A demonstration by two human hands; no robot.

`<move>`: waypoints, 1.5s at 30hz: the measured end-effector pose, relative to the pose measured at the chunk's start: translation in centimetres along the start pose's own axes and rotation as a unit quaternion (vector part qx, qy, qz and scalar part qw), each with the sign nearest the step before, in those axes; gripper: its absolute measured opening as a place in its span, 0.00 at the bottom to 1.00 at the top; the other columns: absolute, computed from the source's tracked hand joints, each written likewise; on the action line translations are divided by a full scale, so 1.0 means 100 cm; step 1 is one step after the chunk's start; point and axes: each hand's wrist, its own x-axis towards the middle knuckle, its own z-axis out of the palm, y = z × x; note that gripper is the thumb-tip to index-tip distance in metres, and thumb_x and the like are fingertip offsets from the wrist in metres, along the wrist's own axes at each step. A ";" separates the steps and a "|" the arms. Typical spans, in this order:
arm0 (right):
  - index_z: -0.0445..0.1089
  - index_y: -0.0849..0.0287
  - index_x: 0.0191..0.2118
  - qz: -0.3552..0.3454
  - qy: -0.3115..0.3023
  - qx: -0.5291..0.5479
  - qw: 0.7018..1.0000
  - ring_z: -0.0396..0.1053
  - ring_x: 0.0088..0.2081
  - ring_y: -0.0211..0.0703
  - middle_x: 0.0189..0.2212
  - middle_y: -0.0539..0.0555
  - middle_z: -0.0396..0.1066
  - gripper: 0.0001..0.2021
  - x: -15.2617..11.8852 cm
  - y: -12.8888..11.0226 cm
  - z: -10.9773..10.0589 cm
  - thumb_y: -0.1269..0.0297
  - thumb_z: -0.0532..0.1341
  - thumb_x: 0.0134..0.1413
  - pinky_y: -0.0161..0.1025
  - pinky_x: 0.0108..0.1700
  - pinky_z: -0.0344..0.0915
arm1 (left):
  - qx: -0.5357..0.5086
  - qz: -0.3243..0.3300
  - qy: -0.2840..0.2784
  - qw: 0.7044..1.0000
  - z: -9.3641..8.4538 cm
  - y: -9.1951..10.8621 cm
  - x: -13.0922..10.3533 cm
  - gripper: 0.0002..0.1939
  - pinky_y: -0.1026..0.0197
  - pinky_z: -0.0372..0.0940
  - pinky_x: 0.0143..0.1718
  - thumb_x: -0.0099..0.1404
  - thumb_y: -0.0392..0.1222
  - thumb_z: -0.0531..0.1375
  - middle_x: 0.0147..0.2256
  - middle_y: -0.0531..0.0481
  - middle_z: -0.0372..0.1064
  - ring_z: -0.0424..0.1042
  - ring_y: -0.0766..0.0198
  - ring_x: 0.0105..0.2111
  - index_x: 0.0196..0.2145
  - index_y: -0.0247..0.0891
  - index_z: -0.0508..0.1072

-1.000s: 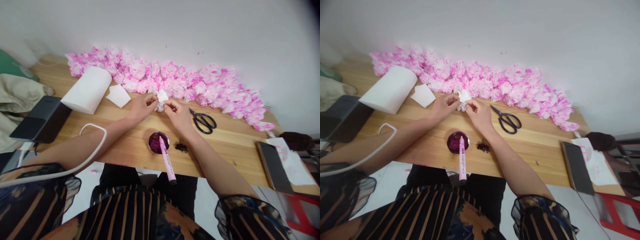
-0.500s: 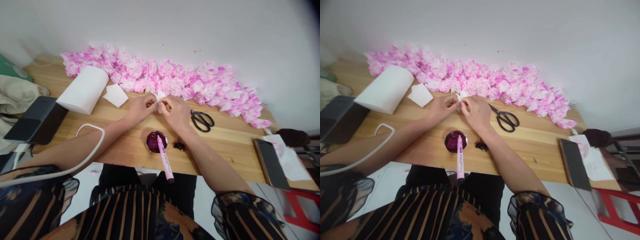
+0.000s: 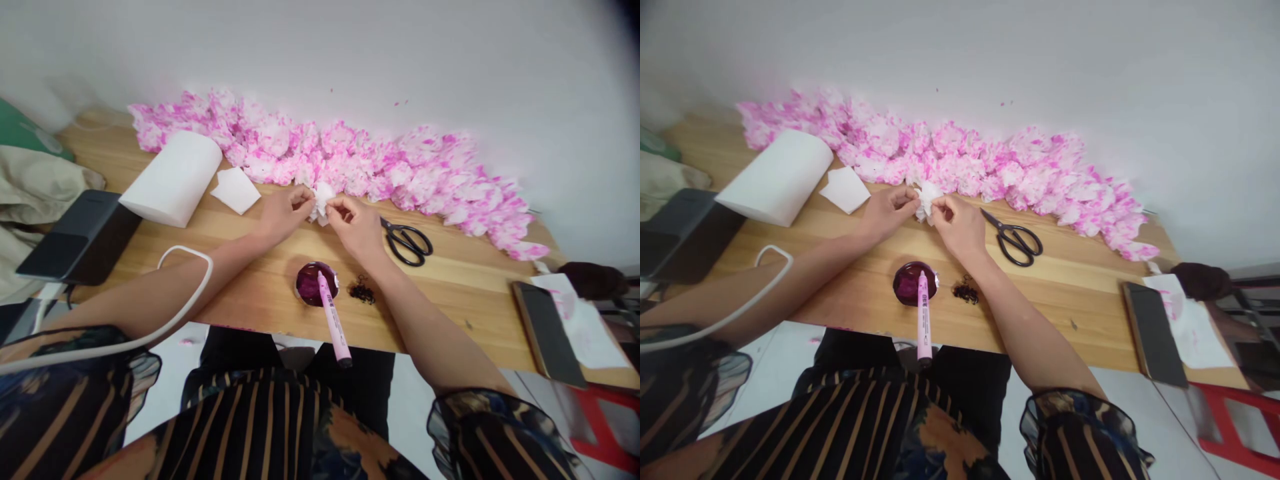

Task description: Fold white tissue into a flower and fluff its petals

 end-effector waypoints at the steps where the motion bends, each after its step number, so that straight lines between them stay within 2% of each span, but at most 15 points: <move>1: 0.75 0.55 0.33 -0.004 0.005 -0.013 1.000 0.70 0.32 0.41 0.31 0.50 0.77 0.06 0.000 0.000 0.000 0.66 0.60 0.58 0.39 0.36 0.60 | 0.008 -0.001 0.000 1.000 0.000 0.001 0.000 0.05 0.64 0.63 0.34 0.64 0.38 0.58 0.29 0.52 0.74 0.71 0.68 0.30 0.31 0.37 0.71; 7: 0.76 0.55 0.37 -0.090 0.042 -0.103 0.990 0.72 0.37 0.44 0.35 0.53 0.78 0.07 -0.002 -0.004 0.001 0.63 0.60 0.60 0.41 0.42 0.62 | 0.038 0.012 -0.023 0.999 -0.001 0.010 -0.006 0.07 0.63 0.63 0.35 0.65 0.38 0.58 0.30 0.51 0.76 0.71 0.67 0.31 0.31 0.36 0.73; 10: 0.75 0.56 0.34 -0.054 0.035 -0.064 0.996 0.71 0.35 0.43 0.32 0.52 0.78 0.08 -0.001 -0.004 0.002 0.63 0.59 0.61 0.41 0.41 0.62 | 0.021 0.009 -0.022 0.999 -0.001 0.010 -0.006 0.06 0.63 0.64 0.36 0.65 0.38 0.58 0.31 0.51 0.76 0.72 0.67 0.32 0.31 0.36 0.73; 13: 0.76 0.57 0.34 0.009 0.021 0.034 0.999 0.70 0.31 0.40 0.31 0.51 0.78 0.08 0.001 -0.003 0.000 0.63 0.60 0.59 0.39 0.37 0.63 | 0.007 -0.010 -0.011 1.000 0.000 0.006 -0.003 0.06 0.63 0.63 0.35 0.65 0.38 0.58 0.31 0.51 0.76 0.71 0.67 0.31 0.31 0.36 0.73; 16: 0.77 0.57 0.33 0.029 0.011 0.095 0.995 0.69 0.30 0.39 0.30 0.49 0.78 0.07 0.003 -0.002 -0.002 0.63 0.61 0.58 0.38 0.36 0.63 | -0.013 -0.020 -0.007 1.000 0.000 0.004 -0.002 0.05 0.63 0.64 0.34 0.64 0.38 0.60 0.30 0.51 0.75 0.71 0.67 0.30 0.31 0.36 0.72; 21: 0.78 0.55 0.35 0.011 -0.004 0.083 0.996 0.70 0.32 0.40 0.31 0.50 0.79 0.08 0.000 -0.002 0.000 0.62 0.62 0.60 0.39 0.37 0.64 | -0.032 -0.013 -0.006 0.999 0.001 0.005 -0.002 0.08 0.64 0.66 0.34 0.65 0.44 0.62 0.31 0.49 0.75 0.73 0.66 0.31 0.34 0.37 0.72; 24: 0.79 0.55 0.37 0.003 -0.009 0.075 0.997 0.72 0.33 0.40 0.33 0.50 0.80 0.08 0.000 -0.001 0.001 0.63 0.61 0.60 0.39 0.38 0.64 | -0.029 -0.010 -0.002 1.000 0.001 0.002 -0.001 0.05 0.64 0.67 0.36 0.66 0.41 0.60 0.31 0.50 0.75 0.73 0.66 0.32 0.33 0.37 0.71; 29: 0.78 0.57 0.34 0.020 0.003 0.093 0.995 0.70 0.30 0.39 0.29 0.50 0.78 0.07 0.001 -0.003 -0.001 0.65 0.61 0.58 0.38 0.36 0.63 | -0.030 -0.028 0.003 0.999 0.001 -0.002 0.002 0.04 0.63 0.68 0.38 0.65 0.38 0.59 0.30 0.52 0.75 0.73 0.66 0.31 0.31 0.37 0.71; 33: 0.77 0.57 0.36 0.022 0.010 0.073 0.997 0.69 0.30 0.39 0.31 0.51 0.78 0.08 0.001 -0.006 -0.002 0.59 0.63 0.58 0.37 0.35 0.62 | -0.022 -0.009 -0.012 1.000 0.002 0.001 -0.001 0.06 0.62 0.68 0.38 0.66 0.39 0.59 0.30 0.50 0.75 0.73 0.65 0.32 0.31 0.37 0.71; 36: 0.76 0.56 0.32 0.024 0.013 0.050 0.998 0.68 0.30 0.39 0.29 0.50 0.76 0.09 0.001 -0.004 0.000 0.58 0.62 0.58 0.38 0.35 0.60 | -0.025 0.002 -0.019 1.000 0.002 0.002 -0.002 0.06 0.62 0.68 0.38 0.66 0.39 0.59 0.31 0.50 0.75 0.73 0.65 0.33 0.31 0.37 0.71; 41: 0.73 0.56 0.30 0.057 0.018 0.149 0.987 0.64 0.29 0.38 0.26 0.48 0.71 0.11 0.004 0.007 0.002 0.55 0.62 0.58 0.37 0.34 0.61 | -0.045 -0.030 -0.003 0.999 0.000 0.002 0.000 0.06 0.62 0.66 0.38 0.67 0.39 0.58 0.29 0.52 0.73 0.72 0.66 0.31 0.31 0.37 0.69; 45: 0.74 0.56 0.31 0.067 0.016 0.170 0.983 0.65 0.30 0.38 0.26 0.48 0.71 0.11 0.004 0.009 0.002 0.54 0.63 0.57 0.37 0.35 0.62 | -0.073 -0.014 -0.014 0.997 -0.001 0.006 -0.001 0.09 0.62 0.67 0.37 0.70 0.47 0.58 0.30 0.52 0.73 0.73 0.66 0.32 0.38 0.38 0.69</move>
